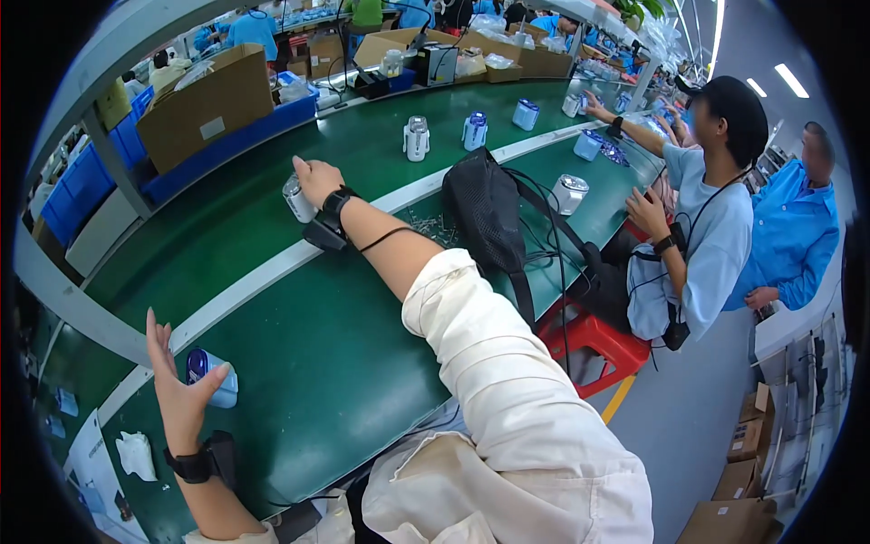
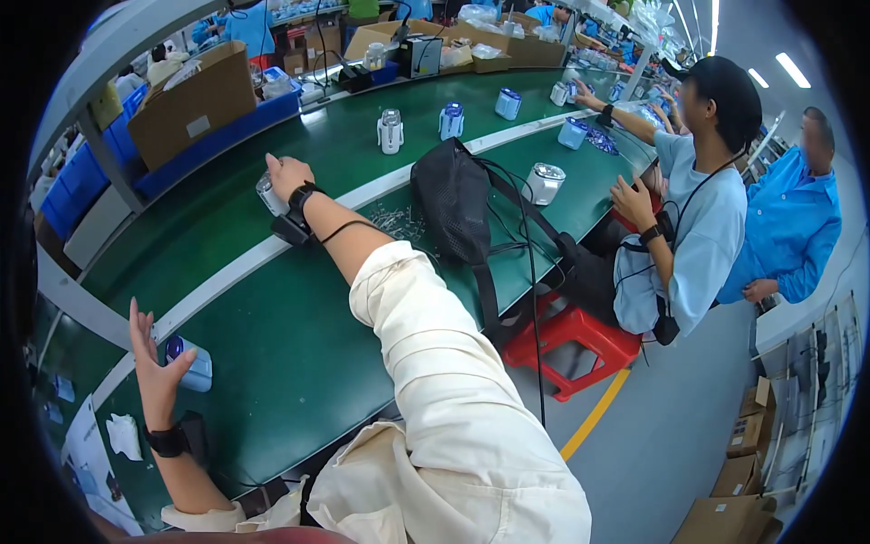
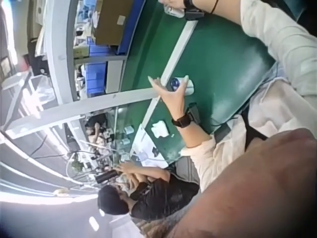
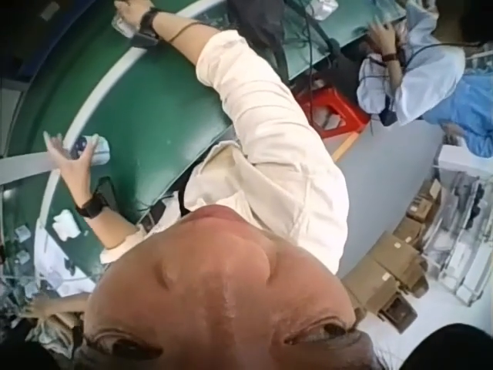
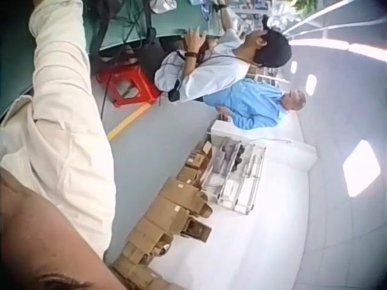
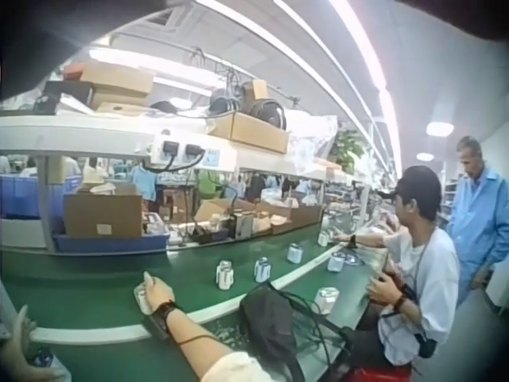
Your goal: The person picks up blue and white devices from a conveyor belt, inserts a small white component into a circular opening on each, and presses it down by hand. They repeat this process for several devices, handling each one individually before placing it back onto the belt.
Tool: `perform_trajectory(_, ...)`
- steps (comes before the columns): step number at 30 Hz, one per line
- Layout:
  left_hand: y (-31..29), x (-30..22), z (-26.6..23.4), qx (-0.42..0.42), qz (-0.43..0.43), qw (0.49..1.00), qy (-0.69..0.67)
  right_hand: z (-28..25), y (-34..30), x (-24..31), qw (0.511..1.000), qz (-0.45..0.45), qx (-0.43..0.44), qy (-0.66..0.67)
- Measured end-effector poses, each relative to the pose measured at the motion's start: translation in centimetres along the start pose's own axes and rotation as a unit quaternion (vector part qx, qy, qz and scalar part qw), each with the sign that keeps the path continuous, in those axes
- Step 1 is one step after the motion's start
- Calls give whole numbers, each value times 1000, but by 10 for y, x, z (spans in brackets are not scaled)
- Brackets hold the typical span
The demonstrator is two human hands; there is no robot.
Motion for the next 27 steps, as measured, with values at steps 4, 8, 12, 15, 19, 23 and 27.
perform_trajectory(4,-3,12,-19,105,-52,987,-113,15,-9,20,981,-77,-130,-122)
perform_trajectory(8,21,8,-12,234,-60,963,-117,-59,-59,48,951,-272,-99,-109)
perform_trajectory(12,10,19,-10,236,-92,949,-189,-66,-139,94,956,-197,209,59)
perform_trajectory(15,1,20,11,229,-96,939,-236,-62,-190,103,930,-117,309,163)
perform_trajectory(19,-6,11,35,226,-87,910,-338,-57,-219,102,928,-205,291,111)
perform_trajectory(23,-8,0,49,227,-92,908,-340,-57,-228,100,911,-313,260,64)
perform_trajectory(27,-12,-3,56,202,-77,931,-295,-54,-233,106,916,-277,278,87)
Point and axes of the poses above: each hand's wrist, its own y-axis towards the middle knuckle, its own z-axis out of the palm, x = y × z, the point moved 1 cm from there along y, towards the middle knuckle, and after that the axes turned 3 degrees about z, right-handed, at the moved point
